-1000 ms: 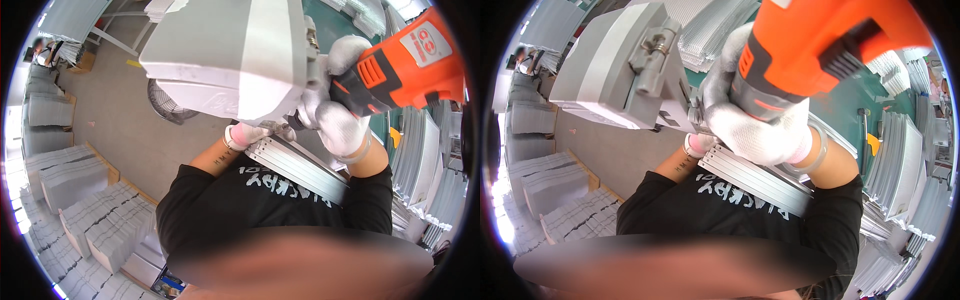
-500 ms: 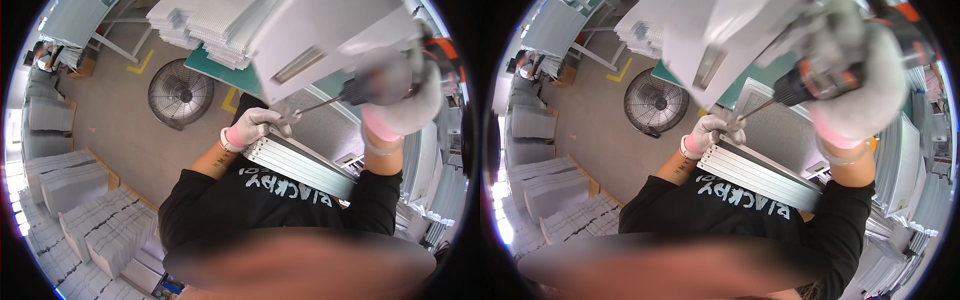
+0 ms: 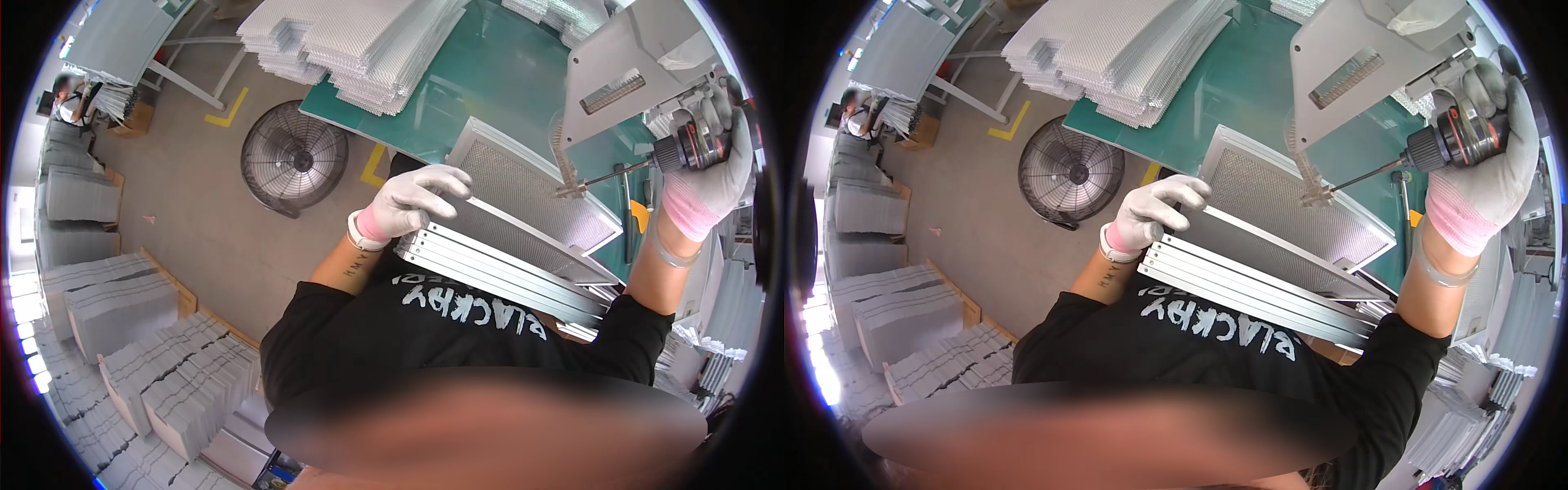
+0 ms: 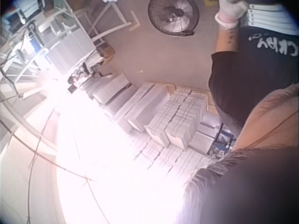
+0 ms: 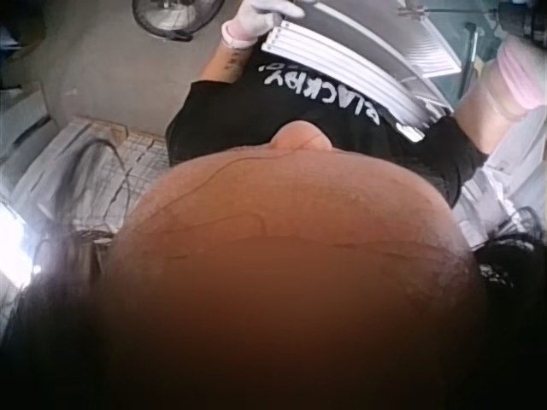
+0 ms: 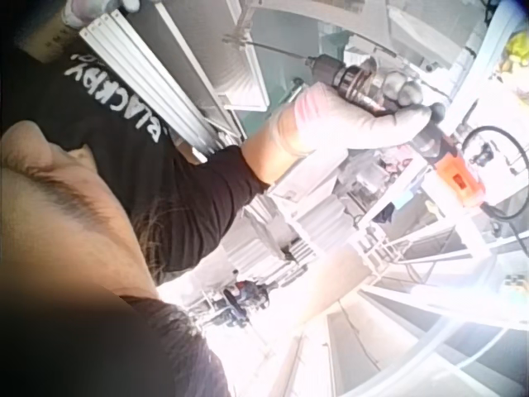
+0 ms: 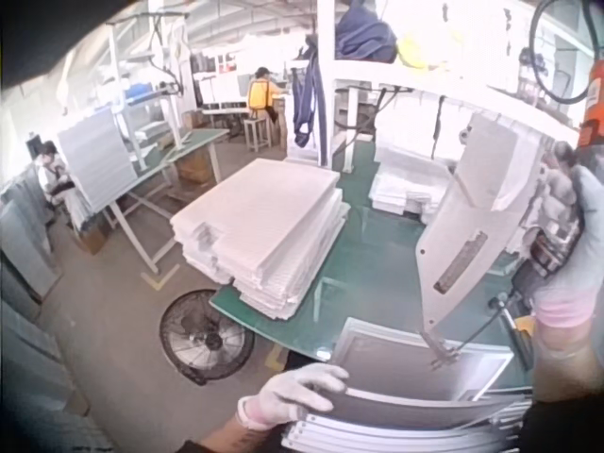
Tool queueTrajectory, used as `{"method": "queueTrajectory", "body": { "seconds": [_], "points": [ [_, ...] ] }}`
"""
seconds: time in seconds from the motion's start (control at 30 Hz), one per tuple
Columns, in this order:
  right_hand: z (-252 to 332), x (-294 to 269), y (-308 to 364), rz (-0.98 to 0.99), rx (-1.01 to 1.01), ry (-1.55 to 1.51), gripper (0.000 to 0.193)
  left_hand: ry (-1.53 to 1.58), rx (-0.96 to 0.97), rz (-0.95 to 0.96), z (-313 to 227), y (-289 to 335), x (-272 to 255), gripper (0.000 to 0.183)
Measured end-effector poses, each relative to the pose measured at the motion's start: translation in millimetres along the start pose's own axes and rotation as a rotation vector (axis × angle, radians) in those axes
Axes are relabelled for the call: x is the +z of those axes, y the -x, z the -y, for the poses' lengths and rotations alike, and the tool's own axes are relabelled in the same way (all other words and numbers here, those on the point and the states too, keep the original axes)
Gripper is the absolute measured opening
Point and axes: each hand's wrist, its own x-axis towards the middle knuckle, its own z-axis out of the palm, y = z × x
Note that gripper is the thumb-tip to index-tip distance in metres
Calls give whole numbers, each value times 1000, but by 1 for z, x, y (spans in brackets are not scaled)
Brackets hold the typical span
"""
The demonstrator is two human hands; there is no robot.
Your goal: Assembling metal-framed filter panels using an electric screwdriver and hammer.
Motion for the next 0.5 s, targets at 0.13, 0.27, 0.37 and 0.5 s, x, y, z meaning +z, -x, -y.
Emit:
{"method": "queueTrajectory", "body": {
  "seconds": [0.13, 0.27, 0.37, 0.5],
  "points": [
    [5, 9, 2, 81, 30, -35, 26, 9, 53, 20, 0, 2, 2, 38],
    [2, 17, 4, 240, 103, -282, 17, -77, 34, 74, 0, 2, -1, 31],
    [-6, 62, 17, -9, -85, -167, 22, -28, 2, -73, 0, 0, 10, 30],
    [-6, 59, 23, 189, -39, -385, 13, -3, -34, -77, -5, -2, 16, 16]
  ]
}}
